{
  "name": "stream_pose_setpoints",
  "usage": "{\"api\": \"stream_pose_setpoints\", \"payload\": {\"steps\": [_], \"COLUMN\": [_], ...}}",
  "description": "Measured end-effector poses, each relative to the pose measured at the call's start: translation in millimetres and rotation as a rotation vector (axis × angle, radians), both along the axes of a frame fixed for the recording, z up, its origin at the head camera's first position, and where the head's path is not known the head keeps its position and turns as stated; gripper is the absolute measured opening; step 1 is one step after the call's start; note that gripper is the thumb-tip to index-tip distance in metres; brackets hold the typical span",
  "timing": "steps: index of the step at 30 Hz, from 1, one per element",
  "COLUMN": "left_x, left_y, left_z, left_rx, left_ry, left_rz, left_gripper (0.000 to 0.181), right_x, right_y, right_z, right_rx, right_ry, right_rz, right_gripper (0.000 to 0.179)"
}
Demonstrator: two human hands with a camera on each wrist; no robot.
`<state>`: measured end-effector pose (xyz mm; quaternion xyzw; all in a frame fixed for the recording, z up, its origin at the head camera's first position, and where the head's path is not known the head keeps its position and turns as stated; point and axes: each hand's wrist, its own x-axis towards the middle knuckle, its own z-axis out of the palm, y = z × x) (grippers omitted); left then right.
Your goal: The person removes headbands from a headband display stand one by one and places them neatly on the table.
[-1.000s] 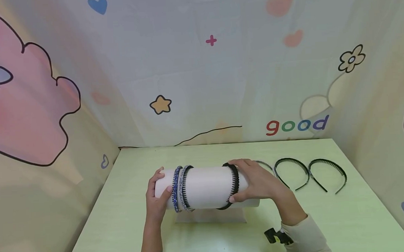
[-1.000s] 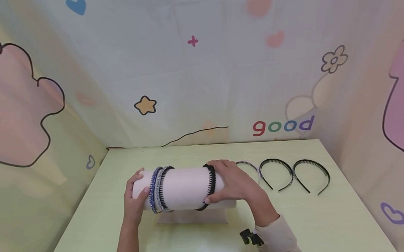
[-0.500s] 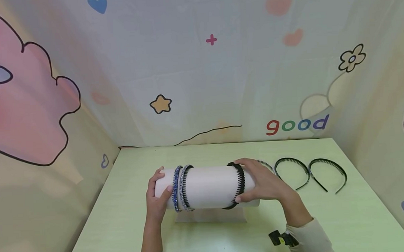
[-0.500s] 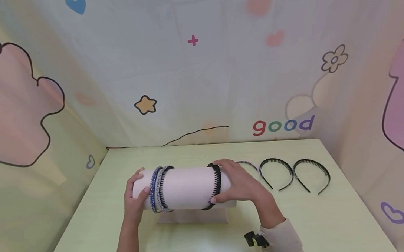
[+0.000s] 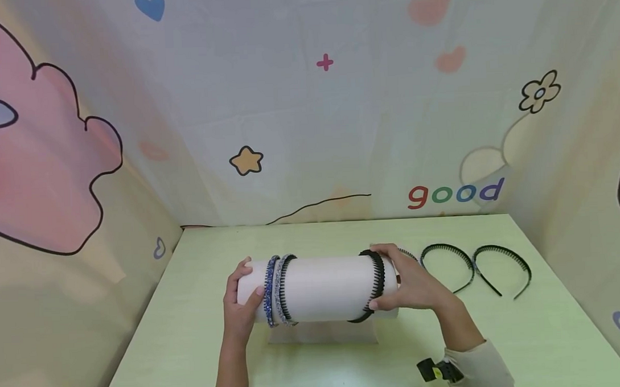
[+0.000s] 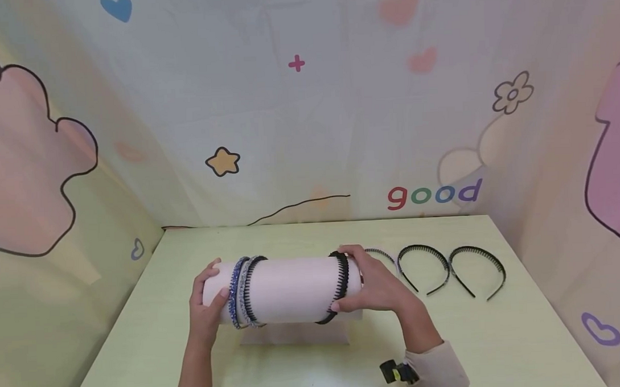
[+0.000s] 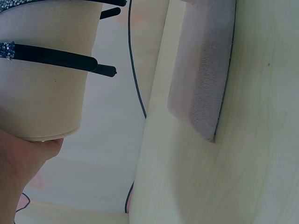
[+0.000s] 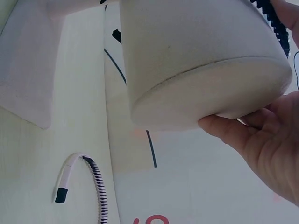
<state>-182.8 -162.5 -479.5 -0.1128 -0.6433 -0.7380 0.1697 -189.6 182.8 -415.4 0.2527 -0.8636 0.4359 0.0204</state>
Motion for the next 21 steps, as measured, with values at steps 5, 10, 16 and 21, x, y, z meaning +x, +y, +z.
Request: {"api": "stream_pose_setpoints", "payload": {"steps": [5, 10, 16, 21], "left_x": [-0.4, -1.4, -1.7, -1.0], "left_y": [-0.2, -0.6, -0.5, 0.1], "left_z": [-1.1, -1.3, -1.4, -1.8], "left_rx": [0.0, 0.007, -0.002, -0.008], "left_ry": [0.004, 0.006, 0.007, -0.009], "left_rz": [-0.002, 0.0, -0.001, 0.004], "left_gripper": [0.037, 0.037, 0.037, 0.037], "right_x": [-0.1, -3.7, -6.3, -5.8], "right_y": [2.4, 7.5, 13.9, 17.2], "right_z": [-2.8, -7.6, -15.7, -18.9], "right_rx": [-0.072, -0.158, -0.277, -0.342], "right_ry": [-0.053, -0.079, -0.132, -0.169], "right_rz": [0.031, 0.077, 0.143, 0.162], "right_gripper": [0.092, 0.087, 0.083, 0.082]}}
